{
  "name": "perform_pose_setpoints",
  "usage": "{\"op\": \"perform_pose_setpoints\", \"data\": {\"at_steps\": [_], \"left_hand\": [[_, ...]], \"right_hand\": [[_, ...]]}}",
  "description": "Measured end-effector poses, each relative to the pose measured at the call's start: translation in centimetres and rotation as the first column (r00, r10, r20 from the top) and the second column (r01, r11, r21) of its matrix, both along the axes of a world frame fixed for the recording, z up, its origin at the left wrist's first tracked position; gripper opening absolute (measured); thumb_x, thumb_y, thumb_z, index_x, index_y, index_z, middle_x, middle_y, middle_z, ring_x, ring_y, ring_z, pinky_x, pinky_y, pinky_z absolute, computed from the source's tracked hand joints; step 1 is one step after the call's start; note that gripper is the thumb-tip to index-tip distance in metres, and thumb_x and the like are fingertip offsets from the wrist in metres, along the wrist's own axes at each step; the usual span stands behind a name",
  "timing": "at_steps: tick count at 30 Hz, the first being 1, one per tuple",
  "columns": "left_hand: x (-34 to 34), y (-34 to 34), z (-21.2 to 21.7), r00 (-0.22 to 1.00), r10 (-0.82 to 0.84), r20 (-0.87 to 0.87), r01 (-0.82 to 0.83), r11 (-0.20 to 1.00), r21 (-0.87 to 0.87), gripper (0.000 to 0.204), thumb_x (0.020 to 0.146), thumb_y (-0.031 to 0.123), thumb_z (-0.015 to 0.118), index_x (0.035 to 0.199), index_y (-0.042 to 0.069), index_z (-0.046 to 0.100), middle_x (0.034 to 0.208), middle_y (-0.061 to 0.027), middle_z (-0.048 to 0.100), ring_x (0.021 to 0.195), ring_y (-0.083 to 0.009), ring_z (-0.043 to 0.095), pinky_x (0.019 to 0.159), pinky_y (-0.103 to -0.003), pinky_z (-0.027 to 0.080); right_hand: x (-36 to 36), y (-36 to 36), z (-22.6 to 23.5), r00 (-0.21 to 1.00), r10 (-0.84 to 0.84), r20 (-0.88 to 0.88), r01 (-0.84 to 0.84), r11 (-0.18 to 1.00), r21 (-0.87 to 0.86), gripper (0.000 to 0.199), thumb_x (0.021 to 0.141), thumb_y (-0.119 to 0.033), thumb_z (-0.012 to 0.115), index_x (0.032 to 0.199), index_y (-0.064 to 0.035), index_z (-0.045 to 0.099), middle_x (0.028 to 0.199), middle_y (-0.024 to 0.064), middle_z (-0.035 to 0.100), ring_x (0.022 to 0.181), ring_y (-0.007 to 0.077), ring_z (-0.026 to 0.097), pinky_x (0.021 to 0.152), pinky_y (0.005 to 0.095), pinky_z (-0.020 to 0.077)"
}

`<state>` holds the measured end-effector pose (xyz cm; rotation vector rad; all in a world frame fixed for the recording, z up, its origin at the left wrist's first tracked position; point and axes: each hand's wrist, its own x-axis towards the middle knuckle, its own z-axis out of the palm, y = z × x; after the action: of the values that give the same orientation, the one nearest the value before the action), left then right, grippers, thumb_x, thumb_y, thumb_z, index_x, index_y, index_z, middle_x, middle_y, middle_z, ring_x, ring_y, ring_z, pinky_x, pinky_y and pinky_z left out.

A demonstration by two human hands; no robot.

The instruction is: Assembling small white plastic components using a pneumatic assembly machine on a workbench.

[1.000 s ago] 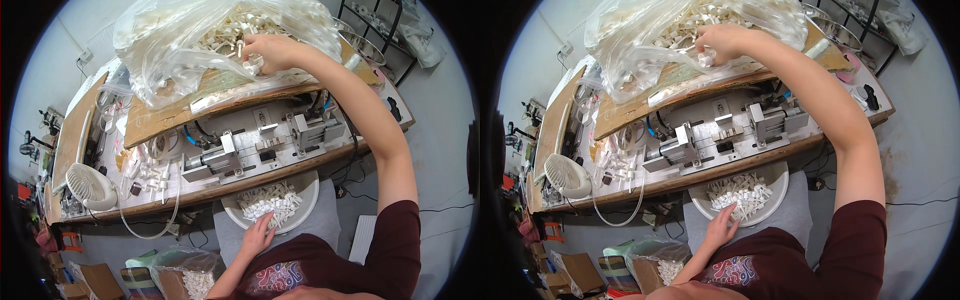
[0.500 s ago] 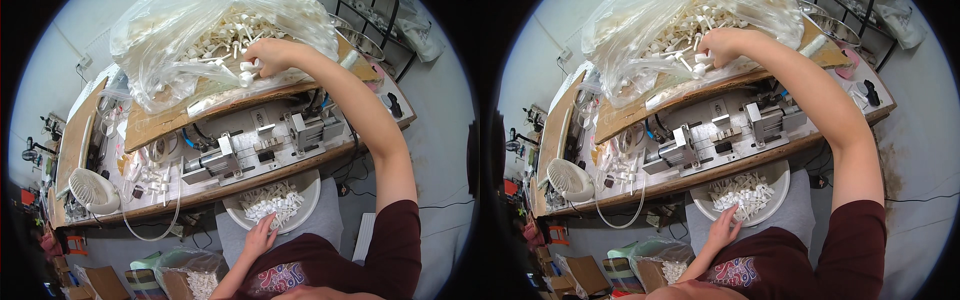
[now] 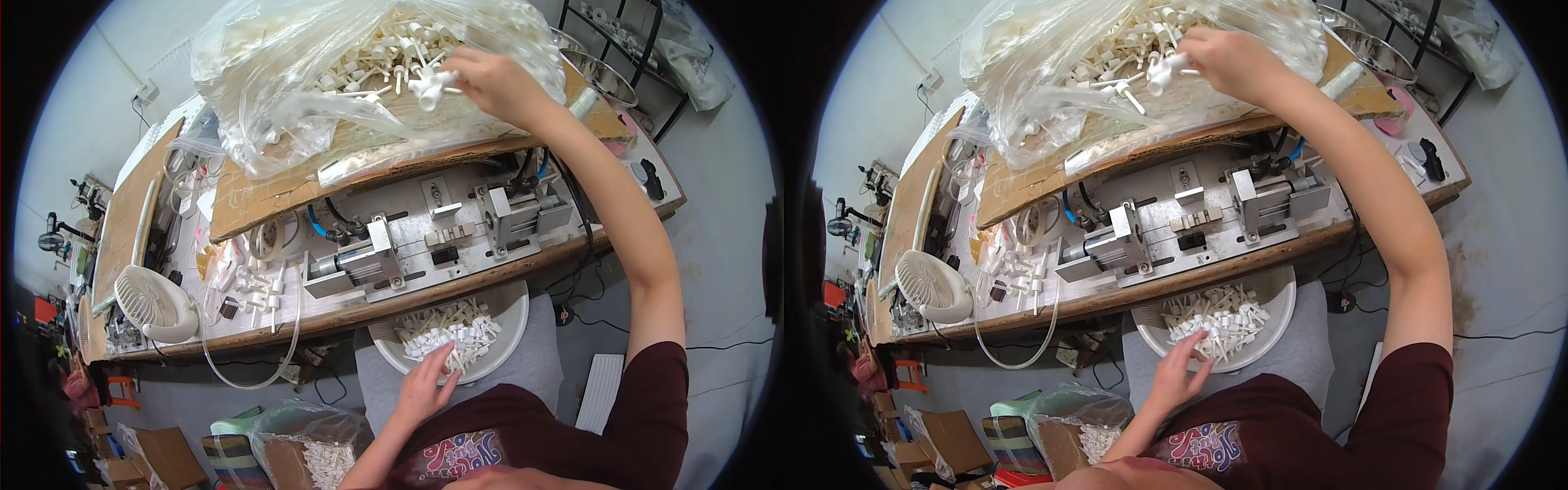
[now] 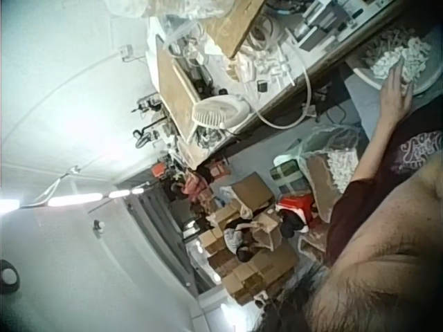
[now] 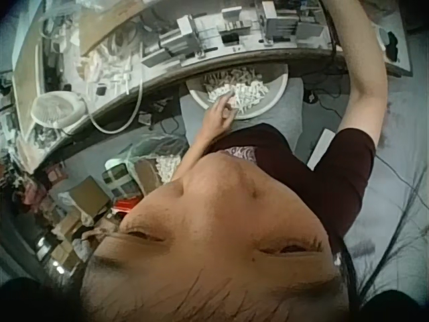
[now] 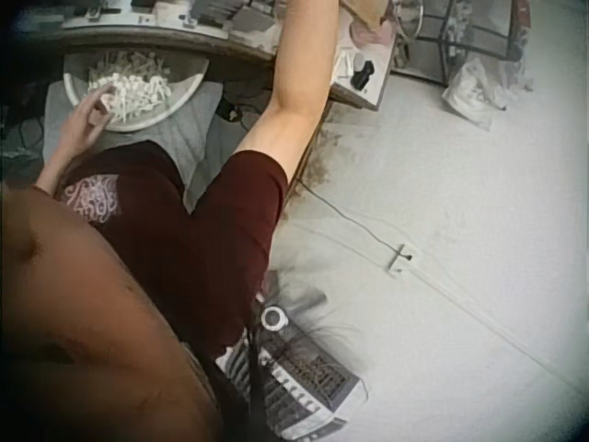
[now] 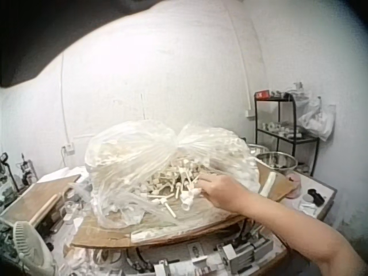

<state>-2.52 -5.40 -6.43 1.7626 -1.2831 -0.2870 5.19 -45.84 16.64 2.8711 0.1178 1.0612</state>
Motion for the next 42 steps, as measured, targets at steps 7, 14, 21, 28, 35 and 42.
{"op": "perform_pose_setpoints", "data": {"at_steps": [7,14,21,28,35,42], "left_hand": [[4.7,-4.1,11.3,0.901,-0.034,-0.433,-0.112,0.945,-0.308,0.063,0.087,-0.006,0.068,0.145,-0.005,0.045,0.130,-0.0205,0.061,0.097,-0.0201,0.069,0.086,-0.033,0.058],[6.1,-6.4,14.9,0.628,-0.246,-0.739,-0.165,0.885,-0.435,0.066,0.084,-0.018,0.067,0.145,-0.009,0.042,0.124,-0.0224,0.063,0.106,-0.0259,0.068,0.091,-0.034,0.059],[6.1,-7.1,12.8,0.976,0.102,-0.195,-0.159,0.939,-0.304,0.035,0.075,-0.005,0.082,0.109,-0.004,0.072,0.108,-0.0115,0.066,0.093,-0.0192,0.071,0.077,-0.030,0.063],[7.0,-9.5,9.9,0.861,0.174,0.477,-0.121,0.983,-0.140,0.031,0.077,0.007,0.079,0.106,-0.002,0.072,0.118,-0.0118,0.071,0.080,-0.0180,0.071,0.067,-0.030,0.056],[7.9,-10.9,10.8,0.827,0.173,0.535,-0.150,0.985,-0.087,0.028,0.075,0.014,0.082,0.102,0.008,0.076,0.115,-0.0026,0.074,0.061,-0.0180,0.064,0.059,-0.028,0.052],[7.9,-10.8,10.6,0.854,0.183,0.487,-0.157,0.983,-0.094,0.028,0.074,0.012,0.082,0.101,0.006,0.076,0.112,-0.0029,0.075,0.062,-0.0187,0.065,0.059,-0.028,0.053]], "right_hand": [[-4.7,7.1,-0.6,0.893,0.098,0.438,-0.091,0.995,-0.037,0.032,0.077,0.002,0.067,0.109,-0.0037,0.065,0.098,0.0101,0.066,0.078,0.0286,0.067,0.066,0.0370,0.0558],[-9.2,15.3,-6.8,0.948,0.143,0.283,-0.132,0.989,-0.061,0.041,0.070,-0.009,0.067,0.107,0.0075,0.065,0.099,0.0152,0.064,0.077,0.0236,0.066,0.063,0.0316,0.0559],[-11.2,15.2,-9.2,0.942,-0.016,0.336,-0.158,0.862,0.482,0.046,0.068,0.013,0.066,0.111,0.0004,0.070,0.103,0.0162,0.069,0.088,0.0284,0.071,0.074,0.0341,0.0580],[-12.9,15.4,-9.8,0.939,-0.103,0.328,-0.148,0.740,0.657,0.032,0.083,0.011,0.064,0.112,0.0009,0.073,0.109,0.0110,0.058,0.087,0.0185,0.069,0.077,0.0291,0.0606],[-13.9,15.9,-10.3,0.937,-0.101,0.335,-0.111,0.822,0.558,0.036,0.076,0.008,0.077,0.111,-0.0001,0.075,0.103,0.0088,0.058,0.082,0.0149,0.067,0.069,0.0249,0.0601],[-14.1,15.9,-11.2,0.933,-0.098,0.345,-0.077,0.885,0.460,0.041,0.067,0.006,0.081,0.107,-0.0017,0.076,0.095,0.0065,0.065,0.074,0.0149,0.065,0.062,0.0249,0.0571]]}}
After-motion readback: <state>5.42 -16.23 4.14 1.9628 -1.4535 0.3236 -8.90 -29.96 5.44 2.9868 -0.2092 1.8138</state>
